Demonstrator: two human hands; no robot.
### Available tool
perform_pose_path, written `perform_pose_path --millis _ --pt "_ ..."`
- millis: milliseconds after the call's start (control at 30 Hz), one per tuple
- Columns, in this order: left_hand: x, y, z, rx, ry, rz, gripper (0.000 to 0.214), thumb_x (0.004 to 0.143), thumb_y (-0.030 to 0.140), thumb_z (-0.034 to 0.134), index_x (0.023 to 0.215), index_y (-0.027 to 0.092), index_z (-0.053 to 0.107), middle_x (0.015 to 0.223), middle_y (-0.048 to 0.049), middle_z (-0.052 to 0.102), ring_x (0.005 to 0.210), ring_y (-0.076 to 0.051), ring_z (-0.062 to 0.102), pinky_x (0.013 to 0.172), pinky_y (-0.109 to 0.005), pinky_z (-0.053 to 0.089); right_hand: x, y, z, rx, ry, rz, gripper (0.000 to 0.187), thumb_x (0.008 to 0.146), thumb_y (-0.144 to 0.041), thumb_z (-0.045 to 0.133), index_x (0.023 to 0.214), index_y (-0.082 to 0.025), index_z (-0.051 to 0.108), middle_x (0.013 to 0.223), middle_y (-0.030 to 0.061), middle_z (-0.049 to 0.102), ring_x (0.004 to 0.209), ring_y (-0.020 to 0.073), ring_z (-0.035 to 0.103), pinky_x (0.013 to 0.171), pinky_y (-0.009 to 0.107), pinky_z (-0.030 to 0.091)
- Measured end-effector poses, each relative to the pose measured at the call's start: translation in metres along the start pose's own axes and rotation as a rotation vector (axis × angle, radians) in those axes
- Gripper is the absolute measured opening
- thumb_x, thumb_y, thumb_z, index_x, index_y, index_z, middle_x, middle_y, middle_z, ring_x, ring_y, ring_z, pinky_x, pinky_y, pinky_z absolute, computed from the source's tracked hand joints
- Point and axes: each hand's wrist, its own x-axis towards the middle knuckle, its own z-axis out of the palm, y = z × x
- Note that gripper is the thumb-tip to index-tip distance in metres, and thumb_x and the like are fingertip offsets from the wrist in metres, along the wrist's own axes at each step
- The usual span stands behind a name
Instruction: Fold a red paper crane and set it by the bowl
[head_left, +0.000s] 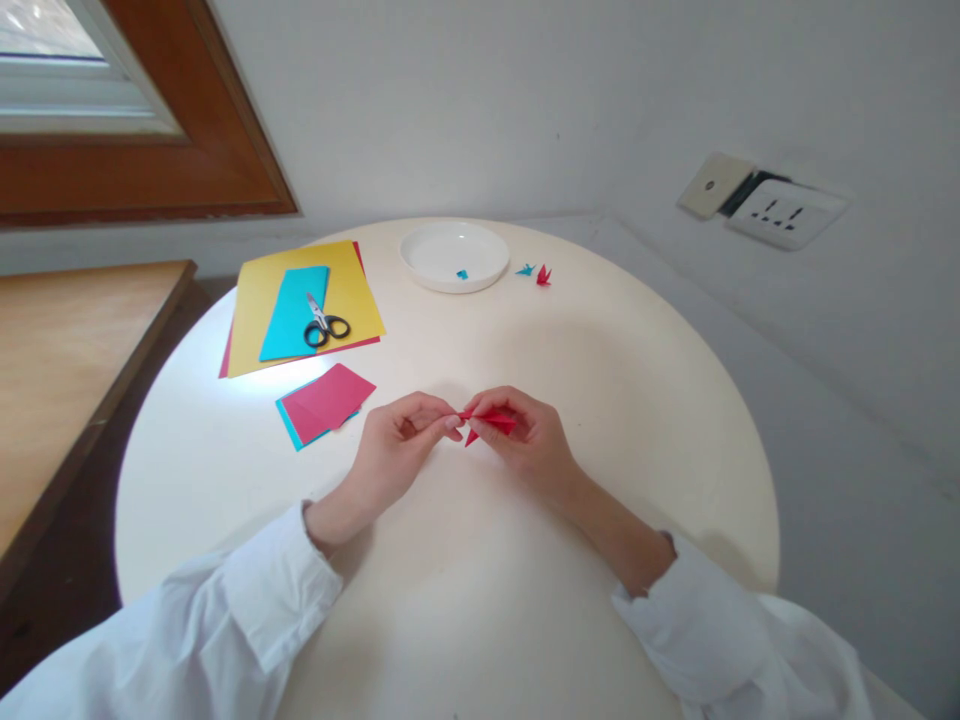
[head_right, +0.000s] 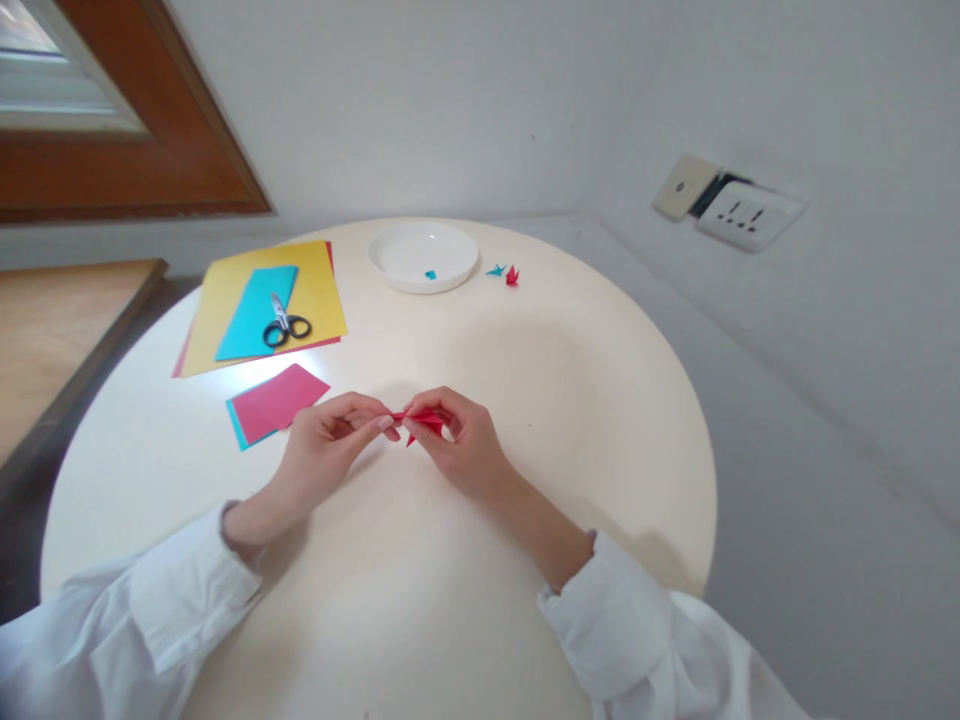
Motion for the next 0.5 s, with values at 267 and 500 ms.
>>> perform_pose_path --millis 267,500 --pt "0.0003 -0.0024 -0.0003 0.046 0.001 0.004 0.011 0.072 0.025 0.066 0.066 0.015 0.064 0.063 -0.0031 0.067 0.058 -0.013 0.061 0.052 -0.021 0.044 -0.0009 -0.0017 0.0017 -0.061 0.019 -0.06 0.008 0.075 -0.017 0.063 0.07 -0.018 0.057 0.074 0.0019 0.062 0.067 0.0116 0.059 0.061 0.026 0.05" --pt "0.0001 -0.0015 0.0003 0.078 -0.006 -0.037 0.012 0.072 0.027 0.065 0.067 0.015 0.065 0.062 -0.0037 0.068 0.055 -0.013 0.06 0.049 -0.021 0.043 -0.0027 -0.0012 0.0027 -0.121 0.061 -0.082 0.011 0.075 -0.019 0.062 0.066 -0.019 0.055 0.074 0.0027 0.063 0.068 0.0129 0.06 0.061 0.026 0.049"
